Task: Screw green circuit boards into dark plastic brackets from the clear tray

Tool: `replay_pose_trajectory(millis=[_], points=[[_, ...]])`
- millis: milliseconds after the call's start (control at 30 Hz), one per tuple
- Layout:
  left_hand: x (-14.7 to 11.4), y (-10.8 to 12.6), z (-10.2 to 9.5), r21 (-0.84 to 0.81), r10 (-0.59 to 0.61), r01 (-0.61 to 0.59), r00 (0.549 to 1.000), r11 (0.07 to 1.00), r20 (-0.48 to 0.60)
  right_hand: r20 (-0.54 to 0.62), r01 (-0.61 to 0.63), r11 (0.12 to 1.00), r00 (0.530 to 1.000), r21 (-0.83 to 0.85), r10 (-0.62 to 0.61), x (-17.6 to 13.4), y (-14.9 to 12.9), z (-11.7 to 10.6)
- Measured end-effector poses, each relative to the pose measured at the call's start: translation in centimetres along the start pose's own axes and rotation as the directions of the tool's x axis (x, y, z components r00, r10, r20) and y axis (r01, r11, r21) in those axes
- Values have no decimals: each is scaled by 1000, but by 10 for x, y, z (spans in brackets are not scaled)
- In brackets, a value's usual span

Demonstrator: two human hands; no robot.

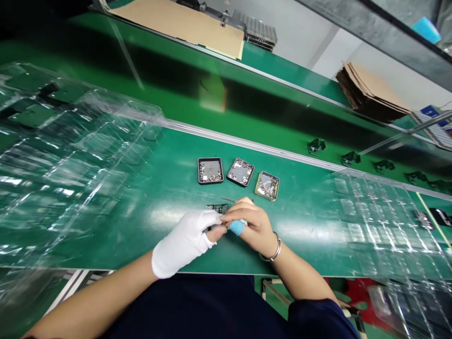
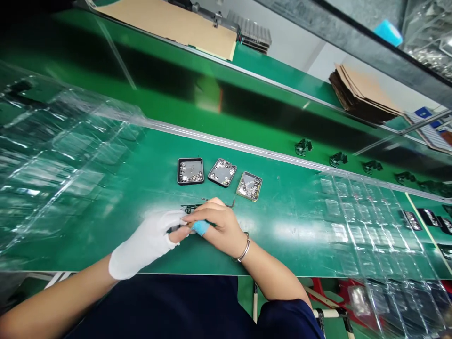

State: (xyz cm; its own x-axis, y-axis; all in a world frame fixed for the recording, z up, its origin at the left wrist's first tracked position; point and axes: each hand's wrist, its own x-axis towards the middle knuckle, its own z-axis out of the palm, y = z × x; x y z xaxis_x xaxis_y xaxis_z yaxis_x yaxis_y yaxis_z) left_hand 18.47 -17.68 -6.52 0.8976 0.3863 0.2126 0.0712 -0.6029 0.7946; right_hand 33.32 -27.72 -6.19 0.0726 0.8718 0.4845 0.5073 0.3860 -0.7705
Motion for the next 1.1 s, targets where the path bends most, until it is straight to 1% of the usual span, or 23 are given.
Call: replay_pose_trajectory(millis=[33, 100, 167, 267, 367, 400, 433, 467, 533, 600, 667, 733, 867, 1000, 1100], points=[[0, -1, 1, 0, -9, 9, 999, 1000, -34, -21, 5, 1000, 1000, -16, -5, 0, 0, 2], [-3, -3, 3, 58, 4, 2, 995, 998, -100, -35, 1, 997, 999, -74, -4, -1, 2, 4], [-6, -5, 4, 162, 53, -28, 986, 986, -156, -27, -10, 993, 1000, -116, 7, -2, 4, 5], [-11, -9, 4, 299, 143, -73, 965, 951, -219, -23, -49, 990, 999, -134, 46, -5, 6, 9], [-12, -15, 2, 371, 199, -93, 945, 924, -259, -19, -92, 987, 996, -133, 90, -6, 9, 11], [-11, -18, 1, 363, 191, -85, 945, 928, -266, -31, -114, 984, 993, -135, 111, -6, 11, 12], [-10, -21, 1, 325, 158, -64, 949, 944, -273, -54, -145, 979, 989, -143, 138, -6, 14, 12], [-9, -25, 2, 258, 100, -26, 956, 966, -276, -85, -179, 971, 982, -157, 168, -6, 17, 13], [-6, -33, 4, 72, -71, 91, 967, 993, -246, -122, -236, 950, 969, -203, 214, -7, 24, 15], [-4, -41, 7, -92, -231, 220, 963, 971, -137, -98, -246, 936, 969, -250, 228, -7, 31, 17], [-2, -45, 11, -171, -311, 303, 950, 937, -21, -48, -229, 928, 973, -294, 225, -7, 35, 21], [-1, -46, 12, -196, -334, 333, 942, 922, 27, -21, -212, 918, 976, -335, 217, -7, 38, 23], [0, -43, 11, -220, -348, 346, 937, 912, 30, -5, -186, 908, 980, -376, 198, -7, 37, 25], [0, -42, 10, -244, -358, 356, 933, 902, 38, -14, -201, 907, 978, -369, 210, -8, 37, 24], [0, -42, 11, -250, -361, 360, 931, 899, 43, -11, -188, 917, 980, -351, 197, -10, 37, 24]])
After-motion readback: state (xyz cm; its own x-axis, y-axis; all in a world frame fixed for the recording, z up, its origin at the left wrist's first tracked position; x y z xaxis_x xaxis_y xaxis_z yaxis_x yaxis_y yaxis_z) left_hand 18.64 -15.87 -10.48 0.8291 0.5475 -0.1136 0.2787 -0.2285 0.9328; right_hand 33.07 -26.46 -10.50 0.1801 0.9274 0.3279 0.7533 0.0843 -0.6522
